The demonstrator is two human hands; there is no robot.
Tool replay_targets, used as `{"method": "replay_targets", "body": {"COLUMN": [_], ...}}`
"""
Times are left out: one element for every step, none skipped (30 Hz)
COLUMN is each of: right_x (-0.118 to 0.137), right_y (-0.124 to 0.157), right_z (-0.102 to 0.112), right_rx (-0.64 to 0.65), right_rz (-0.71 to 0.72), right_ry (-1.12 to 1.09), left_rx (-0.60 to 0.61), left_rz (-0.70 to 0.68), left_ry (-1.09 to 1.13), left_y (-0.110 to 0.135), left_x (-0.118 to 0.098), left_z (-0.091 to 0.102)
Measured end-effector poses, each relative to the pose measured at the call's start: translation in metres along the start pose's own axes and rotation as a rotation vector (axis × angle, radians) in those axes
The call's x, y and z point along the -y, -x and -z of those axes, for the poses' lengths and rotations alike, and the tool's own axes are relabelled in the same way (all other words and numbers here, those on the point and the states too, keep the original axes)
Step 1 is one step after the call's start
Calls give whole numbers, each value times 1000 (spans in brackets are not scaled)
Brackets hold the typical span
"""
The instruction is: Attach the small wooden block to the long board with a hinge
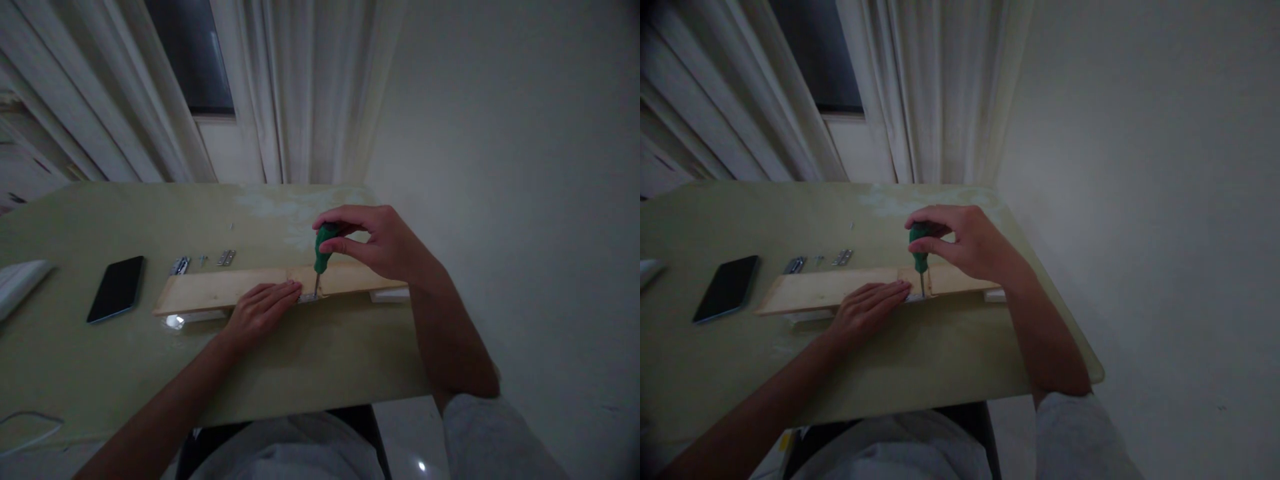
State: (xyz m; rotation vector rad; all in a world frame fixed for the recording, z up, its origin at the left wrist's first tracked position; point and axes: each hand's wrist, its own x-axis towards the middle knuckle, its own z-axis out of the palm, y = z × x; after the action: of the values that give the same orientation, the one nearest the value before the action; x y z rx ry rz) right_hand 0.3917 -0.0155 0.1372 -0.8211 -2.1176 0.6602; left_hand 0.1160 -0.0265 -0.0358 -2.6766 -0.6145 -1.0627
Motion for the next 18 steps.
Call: {"method": "replay_targets", "body": {"right_x": [1,2,3,4,4,4,3,1,-1,-3,-5,-6,-6,-5,-4,-2,1,3], "right_y": [1,2,2,3,3,2,2,1,0,-1,-1,-1,0,1,3,5,8,10], "right_z": [1,1,1,0,0,-1,-3,-4,-4,-5,-4,-3,-1,1,4,7,10,14], "right_rx": [-3,-9,-19,-35,-60,-91,-124,-152,-173,-178,-165,-144,-132,-138,-159,-188,-216,-236], "right_rz": [-3,-6,-9,-13,-17,-25,-39,-56,-67,-68,-58,-38,-12,8,17,12,-4,-22], "right_ry": [13,29,51,80,117,158,198,231,249,245,219,178,134,95,68,55,52,47], "left_rx": [3,5,7,8,5,0,-3,-9,-13,-14,-11,-6,-1,2,3,1,-3,-8], "left_rz": [1,3,4,5,5,4,5,7,13,17,19,18,15,10,5,3,0,-5], "left_ry": [-1,1,5,9,14,19,25,31,37,42,45,46,43,36,27,17,10,9], "left_y": [0,0,0,0,0,0,0,0,0,0,0,0,0,0,0,0,0,0], "left_x": [0,0,0,-1,-1,-1,-1,-1,-1,0,0,0,0,0,0,0,1,1], "left_z": [0,0,0,0,0,0,0,0,0,0,0,0,-1,-1,-2,-2,-2,-2]}}
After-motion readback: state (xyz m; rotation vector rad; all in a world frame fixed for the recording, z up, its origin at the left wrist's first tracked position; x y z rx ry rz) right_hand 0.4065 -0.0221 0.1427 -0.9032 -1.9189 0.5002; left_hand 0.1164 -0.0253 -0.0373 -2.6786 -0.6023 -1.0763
